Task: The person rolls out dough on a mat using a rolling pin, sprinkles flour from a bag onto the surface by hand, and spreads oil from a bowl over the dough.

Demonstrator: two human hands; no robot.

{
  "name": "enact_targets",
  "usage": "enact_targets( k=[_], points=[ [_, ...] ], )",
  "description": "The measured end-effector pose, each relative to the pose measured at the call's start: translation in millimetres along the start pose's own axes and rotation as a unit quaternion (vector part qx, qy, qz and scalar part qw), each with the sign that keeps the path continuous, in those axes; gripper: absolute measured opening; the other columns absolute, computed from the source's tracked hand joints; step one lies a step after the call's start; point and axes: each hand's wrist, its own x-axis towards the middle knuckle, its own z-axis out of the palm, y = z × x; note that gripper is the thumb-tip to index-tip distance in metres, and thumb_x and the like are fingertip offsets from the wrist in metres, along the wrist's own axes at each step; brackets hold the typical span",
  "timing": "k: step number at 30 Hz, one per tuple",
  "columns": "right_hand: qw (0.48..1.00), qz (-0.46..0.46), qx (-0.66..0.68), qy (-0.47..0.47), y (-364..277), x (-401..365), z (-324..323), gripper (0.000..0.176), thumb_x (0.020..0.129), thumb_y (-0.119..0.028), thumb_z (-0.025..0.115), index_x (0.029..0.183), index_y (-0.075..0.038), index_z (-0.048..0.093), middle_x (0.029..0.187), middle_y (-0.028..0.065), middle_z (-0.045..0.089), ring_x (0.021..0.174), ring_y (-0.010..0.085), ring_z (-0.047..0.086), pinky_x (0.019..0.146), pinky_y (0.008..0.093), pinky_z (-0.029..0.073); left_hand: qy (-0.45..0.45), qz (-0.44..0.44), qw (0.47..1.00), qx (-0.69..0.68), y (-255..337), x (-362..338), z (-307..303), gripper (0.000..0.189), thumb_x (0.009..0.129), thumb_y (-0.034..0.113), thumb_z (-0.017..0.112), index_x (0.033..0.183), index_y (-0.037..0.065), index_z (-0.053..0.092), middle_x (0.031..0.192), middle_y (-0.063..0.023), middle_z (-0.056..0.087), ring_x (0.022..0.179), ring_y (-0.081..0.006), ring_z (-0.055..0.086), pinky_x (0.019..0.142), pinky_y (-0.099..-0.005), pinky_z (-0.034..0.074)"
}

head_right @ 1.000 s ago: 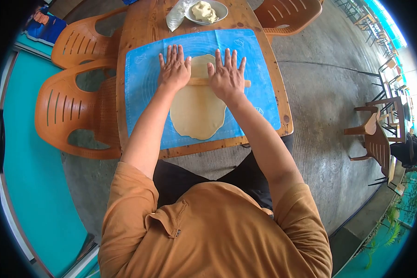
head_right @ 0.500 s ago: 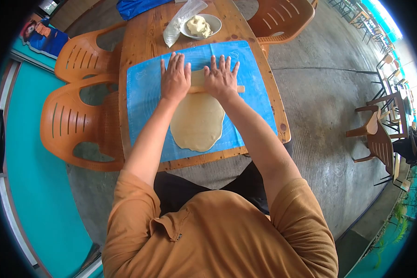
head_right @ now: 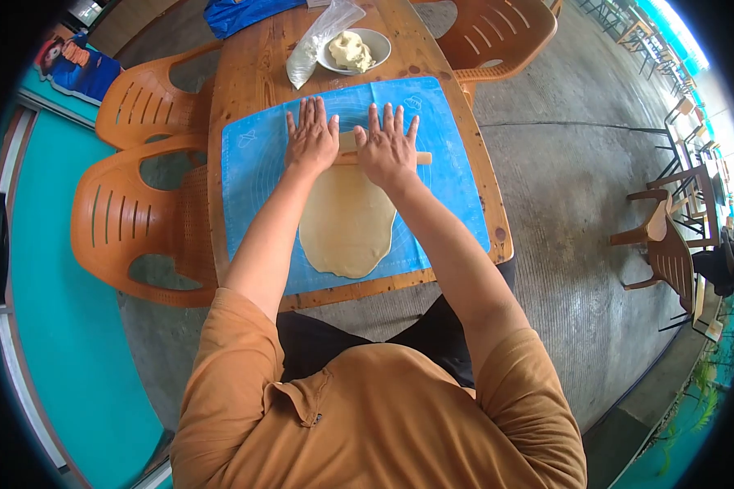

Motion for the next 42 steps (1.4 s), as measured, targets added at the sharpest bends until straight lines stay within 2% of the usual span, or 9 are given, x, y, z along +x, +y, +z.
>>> enact_targets(
  k=[5,8,11,15,20,27,37,40,42],
  points=[
    [1.000,0.010,0.004,-0.009,2.3,27.6,-1.4,0.069,0.112,-0.049,0.027,0.167,-0.007,0.031,0.172,0.0216,0.029,0.162,0.0398,0.019,0.131,0.0597,0.007,0.018,-0.009,0.999,-0.036,0.0,18.5,1.4,0.070,0.114,0.046,0.030,0.164,-0.003,0.029,0.170,-0.0217,0.033,0.163,-0.0339,0.020,0.133,-0.0565,0.009],
    [1.000,0.029,0.001,-0.009,2.9,41.9,1.1,0.068,0.113,-0.048,0.028,0.167,-0.007,0.032,0.172,0.0216,0.031,0.162,0.0391,0.020,0.132,0.0589,0.009,0.063,-0.015,0.998,0.002,-3.2,32.6,10.8,0.066,0.113,0.045,0.034,0.158,-0.003,0.041,0.162,-0.0226,0.046,0.157,-0.0352,0.034,0.130,-0.0573,0.020],
    [0.999,0.039,0.012,0.008,5.7,55.9,5.4,0.068,0.112,-0.046,0.030,0.165,-0.003,0.033,0.170,0.0243,0.032,0.161,0.0412,0.022,0.131,0.0603,0.010,0.203,0.046,0.978,0.011,-6.9,48.3,15.1,0.051,0.110,0.039,0.046,0.137,-0.002,0.061,0.136,-0.0196,0.067,0.137,-0.0341,0.056,0.120,-0.0572,0.036],
    [0.997,0.063,0.023,0.030,7.7,69.1,8.5,0.067,0.112,-0.042,0.034,0.162,0.002,0.037,0.167,0.0277,0.035,0.159,0.0438,0.026,0.130,0.0631,0.011,0.243,0.069,0.967,-0.015,-10.2,65.5,11.0,0.040,0.109,0.034,0.050,0.121,0.001,0.068,0.118,-0.0162,0.073,0.122,-0.0326,0.064,0.111,-0.0526,0.044],
    [0.994,0.073,0.003,0.080,11.0,85.2,16.3,0.060,0.112,-0.038,0.039,0.155,0.003,0.048,0.161,0.0268,0.044,0.156,0.0430,0.031,0.129,0.0639,0.016,0.325,0.173,0.929,-0.036,-4.2,78.6,-5.9,0.024,0.106,0.024,0.057,0.092,0.008,0.068,0.088,-0.0095,0.072,0.090,-0.0308,0.068,0.087,-0.0454,0.051],
    [0.985,0.036,0.017,0.168,12.0,100.0,15.7,0.040,0.110,-0.031,0.046,0.122,0.000,0.069,0.132,0.0196,0.064,0.139,0.0373,0.050,0.123,0.0629,0.028,0.324,0.197,0.922,-0.082,-5.7,93.7,-2.1,0.026,0.106,0.021,0.057,0.089,0.005,0.066,0.085,-0.0126,0.070,0.084,-0.0339,0.067,0.082,-0.0475,0.053],
    [0.981,0.040,0.049,0.182,12.0,89.4,16.4,0.042,0.111,-0.032,0.044,0.120,0.000,0.070,0.128,0.0199,0.066,0.134,0.0358,0.054,0.123,0.0631,0.029,0.316,0.219,0.917,-0.102,-2.6,83.9,-6.1,0.029,0.108,0.024,0.056,0.088,0.006,0.066,0.082,-0.0113,0.069,0.081,-0.0326,0.067,0.078,-0.0465,0.053],
    [0.981,0.042,0.040,0.187,9.3,80.4,13.3,0.045,0.111,-0.035,0.042,0.120,-0.001,0.070,0.129,0.0200,0.065,0.135,0.0361,0.053,0.124,0.0640,0.027,0.265,0.207,0.938,-0.089,-3.1,73.0,-8.1,0.026,0.109,0.022,0.054,0.097,0.004,0.068,0.090,-0.0135,0.071,0.087,-0.0356,0.067,0.080,-0.0481,0.054],
    [0.989,0.067,0.045,0.125,7.1,71.6,7.2,0.048,0.111,-0.037,0.040,0.124,-0.001,0.069,0.132,0.0207,0.064,0.136,0.0372,0.052,0.124,0.0647,0.025,0.272,0.202,0.935,-0.102,-2.7,66.0,-8.4,0.027,0.110,0.023,0.052,0.098,0.004,0.068,0.092,-0.0144,0.071,0.089,-0.0362,0.067,0.082,-0.0489,0.054]
  ],
)
